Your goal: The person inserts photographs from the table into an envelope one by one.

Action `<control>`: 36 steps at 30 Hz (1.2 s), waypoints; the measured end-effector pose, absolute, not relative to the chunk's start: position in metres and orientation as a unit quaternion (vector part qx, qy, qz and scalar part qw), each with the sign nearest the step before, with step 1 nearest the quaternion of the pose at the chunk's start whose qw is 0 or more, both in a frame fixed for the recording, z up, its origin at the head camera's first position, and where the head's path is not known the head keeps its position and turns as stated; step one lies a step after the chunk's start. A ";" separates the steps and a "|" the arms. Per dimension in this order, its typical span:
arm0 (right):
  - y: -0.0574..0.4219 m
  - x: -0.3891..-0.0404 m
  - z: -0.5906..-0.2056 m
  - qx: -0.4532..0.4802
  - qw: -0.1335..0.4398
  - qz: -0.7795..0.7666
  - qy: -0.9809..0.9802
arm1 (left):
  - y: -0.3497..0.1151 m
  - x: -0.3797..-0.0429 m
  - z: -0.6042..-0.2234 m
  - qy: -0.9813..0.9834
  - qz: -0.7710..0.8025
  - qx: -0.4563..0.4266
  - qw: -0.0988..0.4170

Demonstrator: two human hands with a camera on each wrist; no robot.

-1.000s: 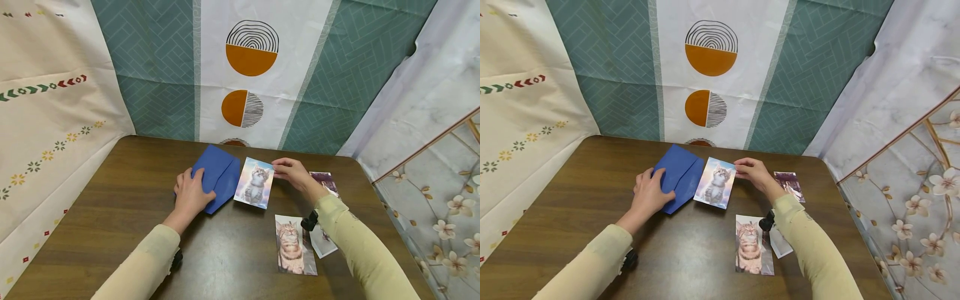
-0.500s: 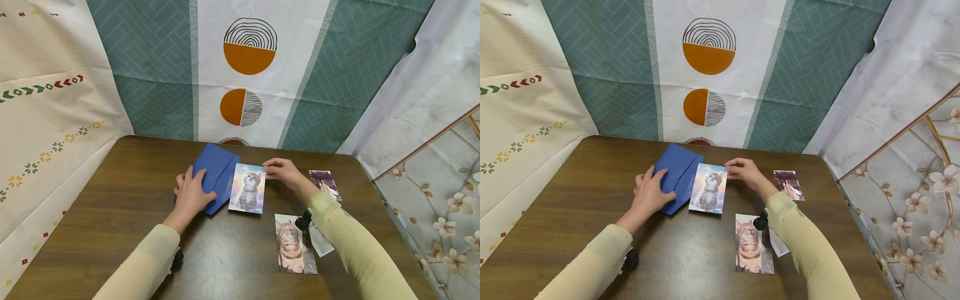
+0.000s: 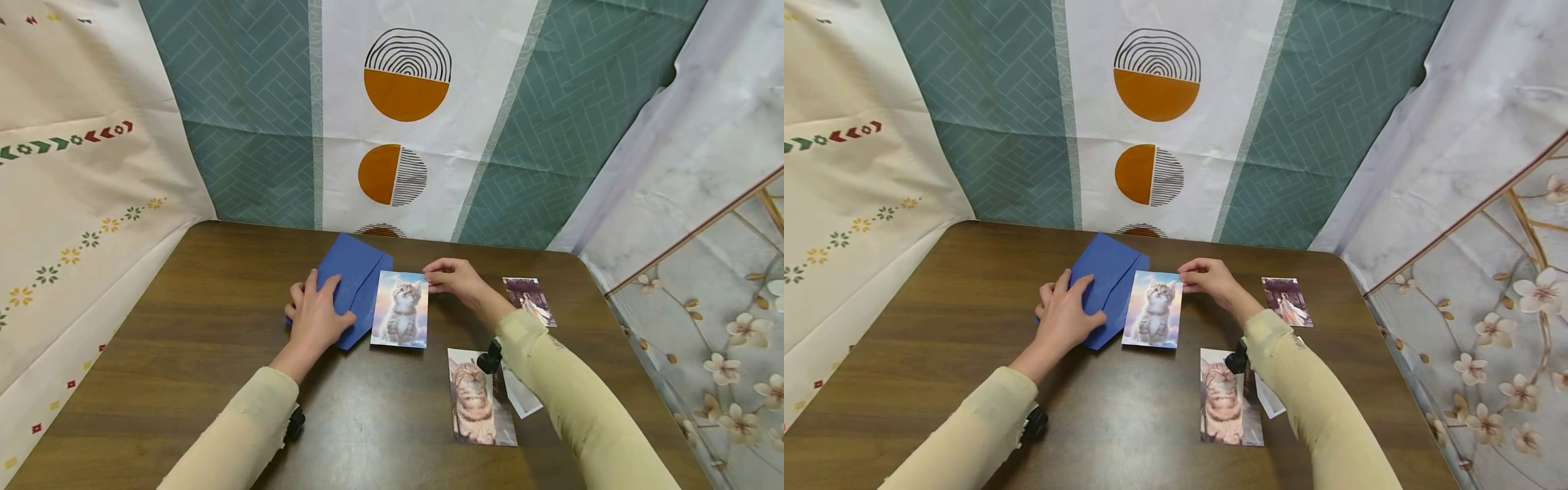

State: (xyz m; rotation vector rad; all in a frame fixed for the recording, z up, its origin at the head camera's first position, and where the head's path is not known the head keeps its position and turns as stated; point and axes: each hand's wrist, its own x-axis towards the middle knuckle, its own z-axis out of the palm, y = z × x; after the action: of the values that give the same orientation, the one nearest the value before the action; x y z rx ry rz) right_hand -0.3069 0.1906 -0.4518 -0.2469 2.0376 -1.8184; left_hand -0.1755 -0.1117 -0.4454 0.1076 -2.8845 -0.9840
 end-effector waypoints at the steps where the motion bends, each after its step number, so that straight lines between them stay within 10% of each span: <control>1: 0.190 -0.307 -0.452 -0.087 0.196 -0.647 0.732 | -0.111 -0.176 -0.445 -0.945 -0.323 0.036 0.048; 36: 0.165 -0.314 -0.445 -0.039 0.127 -0.709 0.692 | -0.086 -0.181 -0.427 -0.938 -0.337 0.056 0.065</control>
State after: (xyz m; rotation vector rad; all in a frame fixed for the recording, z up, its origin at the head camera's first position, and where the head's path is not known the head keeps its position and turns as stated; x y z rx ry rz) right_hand -0.3141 0.1651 -0.4453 -0.1131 2.0156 -2.0649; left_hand -0.1812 -0.0859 -0.4272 0.1694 -2.8303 -1.0166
